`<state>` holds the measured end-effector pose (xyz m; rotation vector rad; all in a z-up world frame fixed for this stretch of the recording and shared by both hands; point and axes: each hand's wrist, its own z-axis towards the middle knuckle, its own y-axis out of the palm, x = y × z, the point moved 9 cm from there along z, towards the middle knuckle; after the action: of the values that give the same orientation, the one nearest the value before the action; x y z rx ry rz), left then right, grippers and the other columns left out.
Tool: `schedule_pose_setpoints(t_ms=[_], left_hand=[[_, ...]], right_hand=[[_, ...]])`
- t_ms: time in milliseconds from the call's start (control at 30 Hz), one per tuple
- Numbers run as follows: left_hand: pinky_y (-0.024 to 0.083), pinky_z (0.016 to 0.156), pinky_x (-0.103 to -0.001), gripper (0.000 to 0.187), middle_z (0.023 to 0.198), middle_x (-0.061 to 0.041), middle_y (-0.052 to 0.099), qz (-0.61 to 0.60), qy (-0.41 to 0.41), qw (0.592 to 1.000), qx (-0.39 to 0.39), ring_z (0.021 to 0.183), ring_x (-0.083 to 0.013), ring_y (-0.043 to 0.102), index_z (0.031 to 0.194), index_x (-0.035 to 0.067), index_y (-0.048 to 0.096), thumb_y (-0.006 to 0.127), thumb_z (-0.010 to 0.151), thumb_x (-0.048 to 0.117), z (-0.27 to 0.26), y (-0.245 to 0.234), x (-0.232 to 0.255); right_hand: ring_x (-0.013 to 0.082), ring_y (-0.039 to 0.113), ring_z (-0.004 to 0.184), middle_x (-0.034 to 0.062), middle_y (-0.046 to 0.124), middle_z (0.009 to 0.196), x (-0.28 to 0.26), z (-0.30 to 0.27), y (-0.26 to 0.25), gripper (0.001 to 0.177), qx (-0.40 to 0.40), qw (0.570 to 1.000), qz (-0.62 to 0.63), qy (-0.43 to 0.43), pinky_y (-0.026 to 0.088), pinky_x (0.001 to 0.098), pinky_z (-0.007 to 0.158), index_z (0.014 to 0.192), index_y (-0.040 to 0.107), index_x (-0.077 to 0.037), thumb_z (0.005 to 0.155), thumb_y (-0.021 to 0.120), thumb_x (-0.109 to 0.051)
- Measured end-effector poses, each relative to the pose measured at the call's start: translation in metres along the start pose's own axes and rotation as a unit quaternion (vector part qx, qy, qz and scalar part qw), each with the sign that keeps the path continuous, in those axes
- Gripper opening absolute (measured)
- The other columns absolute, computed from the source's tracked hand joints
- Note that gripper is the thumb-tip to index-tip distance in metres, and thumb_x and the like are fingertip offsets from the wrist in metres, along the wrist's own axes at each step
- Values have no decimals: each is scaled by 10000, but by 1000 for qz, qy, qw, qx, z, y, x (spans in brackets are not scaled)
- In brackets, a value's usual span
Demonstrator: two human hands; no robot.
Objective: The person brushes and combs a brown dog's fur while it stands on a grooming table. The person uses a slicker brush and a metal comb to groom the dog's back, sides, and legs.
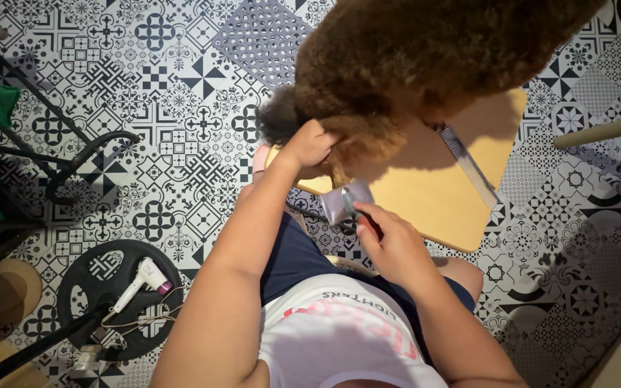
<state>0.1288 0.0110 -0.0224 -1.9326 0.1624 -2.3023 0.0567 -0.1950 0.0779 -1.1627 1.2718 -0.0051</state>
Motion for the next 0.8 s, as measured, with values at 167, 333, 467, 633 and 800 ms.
schedule_pose_setpoints(t_ms=[167, 333, 467, 633, 800], left_hand=[[559, 888, -347, 424, 1162, -159, 739, 216, 65, 971, -84, 972, -274, 711, 1214, 65, 724, 561, 823, 79, 4, 8, 1], [556, 839, -389, 287, 1054, -212, 734, 138, -52, 989, -29, 938, -350, 703, 1158, 42, 753, 561, 952, 95, 3, -2, -39], [557, 906, -366, 312, 1138, -158, 754, 318, 192, 928, -19, 1020, -320, 711, 1141, 79, 763, 591, 882, 97, -1, 8, -12], [562, 849, -349, 244, 1090, -140, 766, 151, -17, 987, -54, 953, -296, 730, 1116, 92, 765, 626, 938, 184, 2, 4, -41], [548, 905, -342, 290, 1158, -138, 755, 93, -6, 995, -30, 1013, -271, 730, 1176, 81, 734, 580, 953, 184, 2, 1, -34]], right_hand=[[344, 696, 963, 176, 715, 1078, -1, 25, 12, 425, 77, 997, 20, -14, 539, 436, 869, 1361, 605, -88, 943, 605, -168], [364, 686, 956, 188, 707, 1038, -4, 6, 23, 419, 15, 998, -55, -29, 542, 442, 869, 1351, 633, -109, 938, 623, -180], [356, 695, 997, 171, 728, 1082, -16, -14, 6, 384, -7, 995, -40, -96, 541, 445, 873, 1302, 645, -110, 923, 626, -166], [401, 657, 911, 220, 664, 1035, -14, 26, 12, 483, 54, 997, -58, -21, 527, 486, 809, 1424, 586, -138, 942, 596, -165], [391, 672, 897, 185, 691, 1022, -14, 11, 9, 496, 10, 995, -89, -51, 537, 477, 808, 1418, 594, -158, 925, 614, -196]])
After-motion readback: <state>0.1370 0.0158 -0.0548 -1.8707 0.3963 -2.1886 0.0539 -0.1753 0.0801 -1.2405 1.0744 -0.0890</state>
